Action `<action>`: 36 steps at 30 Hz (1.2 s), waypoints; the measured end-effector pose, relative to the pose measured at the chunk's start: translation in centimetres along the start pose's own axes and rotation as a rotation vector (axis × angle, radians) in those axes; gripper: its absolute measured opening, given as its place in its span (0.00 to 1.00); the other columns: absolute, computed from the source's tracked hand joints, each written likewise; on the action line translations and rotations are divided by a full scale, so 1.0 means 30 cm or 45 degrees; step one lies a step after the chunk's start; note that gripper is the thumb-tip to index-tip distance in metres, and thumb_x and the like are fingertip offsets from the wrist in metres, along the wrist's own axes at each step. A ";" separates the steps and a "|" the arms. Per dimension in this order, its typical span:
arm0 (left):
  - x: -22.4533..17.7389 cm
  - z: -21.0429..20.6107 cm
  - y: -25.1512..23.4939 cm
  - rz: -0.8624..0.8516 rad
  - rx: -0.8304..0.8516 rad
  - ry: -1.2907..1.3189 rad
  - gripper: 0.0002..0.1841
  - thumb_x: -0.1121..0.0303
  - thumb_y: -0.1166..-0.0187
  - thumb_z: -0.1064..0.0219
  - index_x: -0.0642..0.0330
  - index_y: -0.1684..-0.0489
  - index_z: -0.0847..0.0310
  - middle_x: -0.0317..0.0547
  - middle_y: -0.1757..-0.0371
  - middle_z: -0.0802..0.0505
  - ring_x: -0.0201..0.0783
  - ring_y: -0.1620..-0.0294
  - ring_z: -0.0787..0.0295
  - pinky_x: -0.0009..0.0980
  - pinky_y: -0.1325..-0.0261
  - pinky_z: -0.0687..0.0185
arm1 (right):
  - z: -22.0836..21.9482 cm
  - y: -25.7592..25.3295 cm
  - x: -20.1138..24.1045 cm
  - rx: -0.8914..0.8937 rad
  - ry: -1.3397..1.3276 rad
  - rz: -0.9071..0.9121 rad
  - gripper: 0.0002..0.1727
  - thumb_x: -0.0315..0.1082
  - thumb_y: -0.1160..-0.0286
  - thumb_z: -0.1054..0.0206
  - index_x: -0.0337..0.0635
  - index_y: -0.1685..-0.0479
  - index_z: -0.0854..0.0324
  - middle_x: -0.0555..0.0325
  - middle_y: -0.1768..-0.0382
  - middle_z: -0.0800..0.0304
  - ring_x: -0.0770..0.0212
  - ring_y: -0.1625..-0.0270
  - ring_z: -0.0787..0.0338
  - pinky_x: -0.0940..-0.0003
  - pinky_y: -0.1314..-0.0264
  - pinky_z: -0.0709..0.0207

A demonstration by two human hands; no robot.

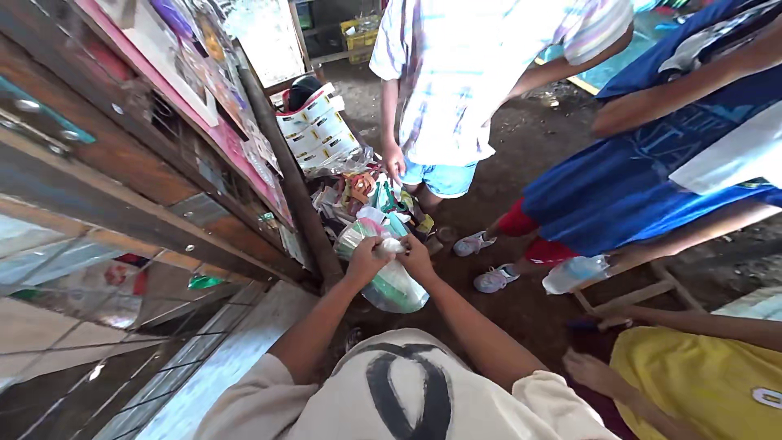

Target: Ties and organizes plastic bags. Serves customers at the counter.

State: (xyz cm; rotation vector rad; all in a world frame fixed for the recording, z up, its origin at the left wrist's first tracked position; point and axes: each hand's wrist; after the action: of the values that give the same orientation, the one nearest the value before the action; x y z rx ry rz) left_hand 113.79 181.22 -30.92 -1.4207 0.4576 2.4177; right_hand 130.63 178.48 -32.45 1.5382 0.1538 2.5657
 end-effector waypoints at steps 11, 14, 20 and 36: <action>-0.015 0.034 -0.033 0.269 -0.133 0.007 0.16 0.66 0.15 0.38 0.75 0.47 0.15 0.63 0.50 0.10 0.49 0.47 0.14 0.46 0.36 0.23 | -0.033 0.018 0.103 0.107 0.654 0.367 0.18 0.26 0.16 0.42 0.24 0.33 0.21 0.31 0.31 0.17 0.37 0.27 0.15 0.47 0.25 0.23; -0.013 0.043 -0.031 0.246 -0.050 0.004 0.16 0.66 0.15 0.37 0.75 0.49 0.17 0.59 0.53 0.11 0.45 0.51 0.16 0.43 0.40 0.23 | -0.036 -0.004 0.106 0.164 0.610 0.302 0.20 0.25 0.20 0.40 0.22 0.32 0.23 0.28 0.33 0.17 0.36 0.28 0.15 0.46 0.24 0.25; -0.048 0.090 -0.035 0.239 0.098 -0.341 0.23 0.62 0.17 0.34 0.76 0.34 0.21 0.70 0.33 0.16 0.59 0.31 0.18 0.50 0.24 0.27 | -0.009 -0.039 0.132 0.272 0.590 0.222 0.22 0.29 0.21 0.38 0.27 0.31 0.23 0.33 0.39 0.12 0.37 0.34 0.12 0.42 0.28 0.23; 0.014 0.045 0.001 0.142 -0.061 0.536 0.24 0.77 0.22 0.43 0.73 0.25 0.30 0.62 0.44 0.13 0.43 0.47 0.15 0.41 0.40 0.20 | 0.021 -0.015 0.056 0.242 0.256 0.349 0.20 0.24 0.25 0.36 0.21 0.35 0.23 0.28 0.37 0.16 0.38 0.31 0.15 0.48 0.23 0.25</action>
State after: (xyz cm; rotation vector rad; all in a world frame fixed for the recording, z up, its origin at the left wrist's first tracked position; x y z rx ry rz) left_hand 112.52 181.80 -30.66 -1.9832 0.5888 2.2173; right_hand 130.42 179.23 -30.76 1.4461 0.2292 3.0002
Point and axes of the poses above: each hand's wrist, its own y-axis away from the middle knuckle, its own z-axis out of the back of the hand, x = y × z
